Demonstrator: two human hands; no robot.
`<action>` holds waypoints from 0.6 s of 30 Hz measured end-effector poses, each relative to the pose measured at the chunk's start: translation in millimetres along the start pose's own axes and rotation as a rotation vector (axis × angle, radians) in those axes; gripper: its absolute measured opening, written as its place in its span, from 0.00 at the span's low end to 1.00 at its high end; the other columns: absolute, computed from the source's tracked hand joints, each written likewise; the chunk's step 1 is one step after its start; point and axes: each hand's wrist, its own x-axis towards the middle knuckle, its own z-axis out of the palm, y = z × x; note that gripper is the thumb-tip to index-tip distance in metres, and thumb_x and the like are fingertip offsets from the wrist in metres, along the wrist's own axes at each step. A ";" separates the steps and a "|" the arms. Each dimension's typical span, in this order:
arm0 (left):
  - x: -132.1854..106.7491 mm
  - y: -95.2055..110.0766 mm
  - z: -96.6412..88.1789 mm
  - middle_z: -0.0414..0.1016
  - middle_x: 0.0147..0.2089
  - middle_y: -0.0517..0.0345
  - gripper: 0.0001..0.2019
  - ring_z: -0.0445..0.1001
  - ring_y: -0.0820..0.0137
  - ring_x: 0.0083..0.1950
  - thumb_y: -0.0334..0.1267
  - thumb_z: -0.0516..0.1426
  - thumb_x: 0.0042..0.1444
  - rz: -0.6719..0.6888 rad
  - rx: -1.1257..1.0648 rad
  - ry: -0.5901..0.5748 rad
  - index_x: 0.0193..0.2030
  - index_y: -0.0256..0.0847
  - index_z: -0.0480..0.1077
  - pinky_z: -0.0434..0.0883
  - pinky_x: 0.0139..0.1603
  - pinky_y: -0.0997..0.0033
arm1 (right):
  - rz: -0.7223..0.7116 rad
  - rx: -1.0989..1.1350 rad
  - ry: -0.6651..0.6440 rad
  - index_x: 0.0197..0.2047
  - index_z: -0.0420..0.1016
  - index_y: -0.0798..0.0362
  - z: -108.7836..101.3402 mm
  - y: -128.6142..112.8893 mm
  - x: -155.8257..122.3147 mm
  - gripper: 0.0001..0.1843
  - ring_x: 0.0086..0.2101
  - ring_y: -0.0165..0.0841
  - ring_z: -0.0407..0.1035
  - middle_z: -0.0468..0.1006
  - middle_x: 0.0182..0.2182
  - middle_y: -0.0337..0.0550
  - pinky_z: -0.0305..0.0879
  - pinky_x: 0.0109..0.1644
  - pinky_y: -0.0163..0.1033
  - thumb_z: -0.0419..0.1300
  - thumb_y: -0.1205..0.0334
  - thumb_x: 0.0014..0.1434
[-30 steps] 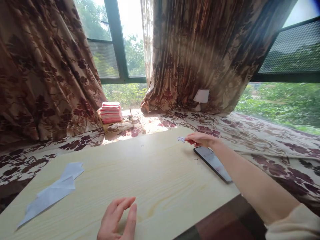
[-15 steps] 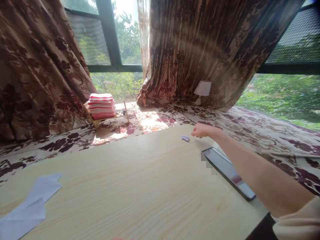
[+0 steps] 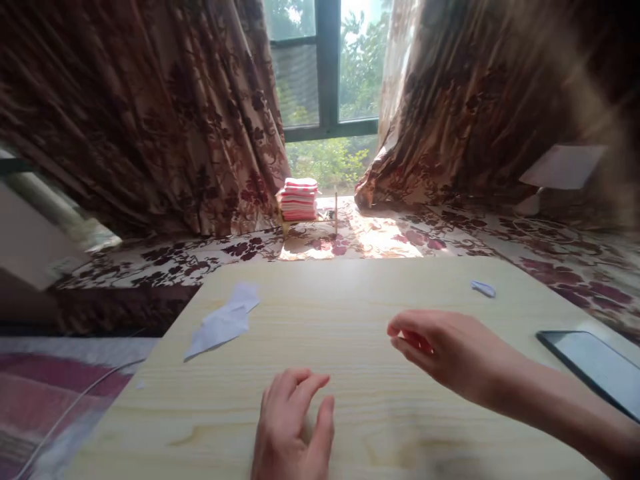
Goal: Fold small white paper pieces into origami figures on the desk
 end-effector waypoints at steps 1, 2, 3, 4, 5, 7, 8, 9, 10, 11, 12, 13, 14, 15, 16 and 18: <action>8.1 -10.6 -12.9 0.76 0.40 0.52 0.09 0.74 0.61 0.42 0.35 0.56 0.55 -0.011 0.065 0.002 0.41 0.45 0.76 0.71 0.44 0.63 | -0.061 0.030 -0.019 0.31 0.76 0.48 15.8 -13.4 -1.7 0.07 0.22 0.32 0.66 0.77 0.23 0.39 0.52 0.26 0.35 0.56 0.63 0.56; 16.6 -23.5 -27.7 0.76 0.40 0.52 0.09 0.74 0.61 0.43 0.35 0.56 0.55 -0.021 0.141 -0.004 0.41 0.45 0.76 0.70 0.45 0.62 | -0.115 0.048 -0.037 0.31 0.76 0.48 30.0 -24.7 -2.2 0.07 0.21 0.32 0.66 0.77 0.23 0.39 0.52 0.26 0.35 0.56 0.65 0.55; 25.5 -37.7 -43.6 0.76 0.40 0.52 0.09 0.74 0.60 0.43 0.34 0.56 0.54 -0.036 0.220 0.018 0.40 0.44 0.76 0.69 0.47 0.60 | -0.155 0.059 -0.064 0.31 0.75 0.49 41.9 -34.6 -1.6 0.07 0.22 0.32 0.66 0.77 0.24 0.40 0.52 0.26 0.35 0.56 0.66 0.54; 34.6 -52.3 -59.6 0.76 0.42 0.51 0.10 0.73 0.60 0.46 0.34 0.55 0.55 -0.072 0.295 0.027 0.41 0.42 0.75 0.68 0.50 0.59 | -0.180 0.063 -0.092 0.31 0.75 0.49 50.8 -43.4 -0.2 0.08 0.22 0.32 0.67 0.78 0.25 0.40 0.52 0.26 0.35 0.56 0.68 0.54; 44.1 -66.3 -74.4 0.76 0.43 0.49 0.10 0.72 0.58 0.47 0.34 0.55 0.55 -0.108 0.360 0.048 0.42 0.40 0.75 0.67 0.52 0.57 | -0.194 0.063 -0.125 0.32 0.75 0.50 56.7 -51.3 1.6 0.09 0.23 0.32 0.68 0.78 0.26 0.40 0.53 0.27 0.35 0.55 0.70 0.54; 63.6 -90.6 -97.2 0.73 0.50 0.43 0.15 0.69 0.54 0.53 0.36 0.55 0.54 -0.207 0.450 -0.002 0.46 0.35 0.74 0.64 0.55 0.55 | -0.190 0.055 -0.186 0.33 0.75 0.50 60.9 -64.8 5.4 0.10 0.26 0.34 0.70 0.79 0.28 0.41 0.54 0.28 0.35 0.54 0.71 0.54; 73.0 -100.2 -104.3 0.71 0.55 0.42 0.18 0.66 0.53 0.56 0.37 0.55 0.53 -0.252 0.462 -0.085 0.50 0.34 0.72 0.62 0.57 0.54 | -0.181 0.051 -0.209 0.33 0.75 0.50 60.6 -70.2 7.0 0.10 0.27 0.34 0.70 0.79 0.28 0.41 0.54 0.29 0.35 0.54 0.72 0.54; 81.7 -108.1 -108.8 0.69 0.57 0.43 0.21 0.65 0.52 0.58 0.39 0.57 0.51 -0.253 0.446 -0.142 0.53 0.35 0.70 0.60 0.59 0.54 | -0.171 0.048 -0.226 0.32 0.75 0.50 59.7 -74.7 8.1 0.11 0.28 0.35 0.71 0.80 0.29 0.41 0.54 0.29 0.35 0.53 0.72 0.54; 89.2 -114.6 -111.0 0.70 0.57 0.46 0.24 0.65 0.53 0.59 0.40 0.59 0.48 -0.244 0.424 -0.193 0.54 0.37 0.70 0.61 0.59 0.57 | -0.165 0.049 -0.235 0.33 0.75 0.50 58.7 -78.2 8.7 0.11 0.29 0.36 0.71 0.80 0.30 0.41 0.55 0.30 0.36 0.53 0.72 0.54; 95.1 -120.0 -111.6 0.72 0.56 0.48 0.26 0.67 0.55 0.57 0.39 0.61 0.45 -0.234 0.397 -0.245 0.53 0.39 0.71 0.62 0.58 0.61 | -0.162 0.052 -0.242 0.33 0.75 0.50 58.1 -80.5 8.6 0.11 0.30 0.36 0.72 0.80 0.31 0.41 0.56 0.31 0.36 0.53 0.72 0.54; 99.3 -124.7 -111.2 0.74 0.53 0.50 0.25 0.70 0.57 0.54 0.38 0.62 0.42 -0.230 0.374 -0.290 0.52 0.40 0.72 0.64 0.55 0.64 | -0.161 0.056 -0.247 0.33 0.75 0.50 58.1 -81.8 7.9 0.12 0.31 0.36 0.72 0.80 0.31 0.40 0.56 0.31 0.36 0.53 0.72 0.54; 102.0 -128.8 -110.4 0.76 0.50 0.51 0.24 0.72 0.58 0.51 0.37 0.62 0.41 -0.228 0.357 -0.318 0.49 0.41 0.74 0.66 0.52 0.66 | -0.160 0.057 -0.253 0.33 0.75 0.50 58.7 -82.2 6.8 0.12 0.31 0.37 0.72 0.80 0.31 0.40 0.56 0.32 0.36 0.52 0.72 0.54; 103.3 -132.6 -109.4 0.77 0.48 0.51 0.22 0.73 0.58 0.49 0.36 0.62 0.40 -0.229 0.342 -0.335 0.47 0.41 0.75 0.67 0.50 0.67 | -0.158 0.054 -0.261 0.33 0.75 0.50 59.7 -81.7 5.5 0.12 0.31 0.37 0.72 0.80 0.31 0.40 0.57 0.32 0.37 0.52 0.72 0.54; 103.8 -136.1 -108.7 0.78 0.46 0.52 0.21 0.73 0.59 0.48 0.35 0.61 0.40 -0.233 0.329 -0.342 0.45 0.40 0.76 0.67 0.49 0.68 | -0.152 0.051 -0.269 0.33 0.75 0.50 60.9 -80.9 4.5 0.12 0.30 0.37 0.72 0.80 0.30 0.40 0.57 0.32 0.37 0.52 0.72 0.54; 103.7 -139.0 -108.3 0.78 0.45 0.51 0.19 0.73 0.59 0.47 0.34 0.60 0.40 -0.238 0.318 -0.341 0.43 0.39 0.76 0.67 0.47 0.68 | -0.144 0.047 -0.277 0.32 0.75 0.50 62.1 -80.0 4.2 0.12 0.30 0.37 0.71 0.80 0.30 0.40 0.57 0.31 0.37 0.52 0.71 0.55; 103.3 -143.0 -109.3 0.78 0.42 0.51 0.16 0.73 0.61 0.43 0.34 0.58 0.41 -0.260 0.291 -0.331 0.40 0.37 0.76 0.67 0.43 0.69 | -0.124 0.057 -0.285 0.32 0.75 0.50 63.4 -79.7 8.3 0.11 0.29 0.37 0.71 0.80 0.29 0.41 0.58 0.31 0.38 0.52 0.70 0.55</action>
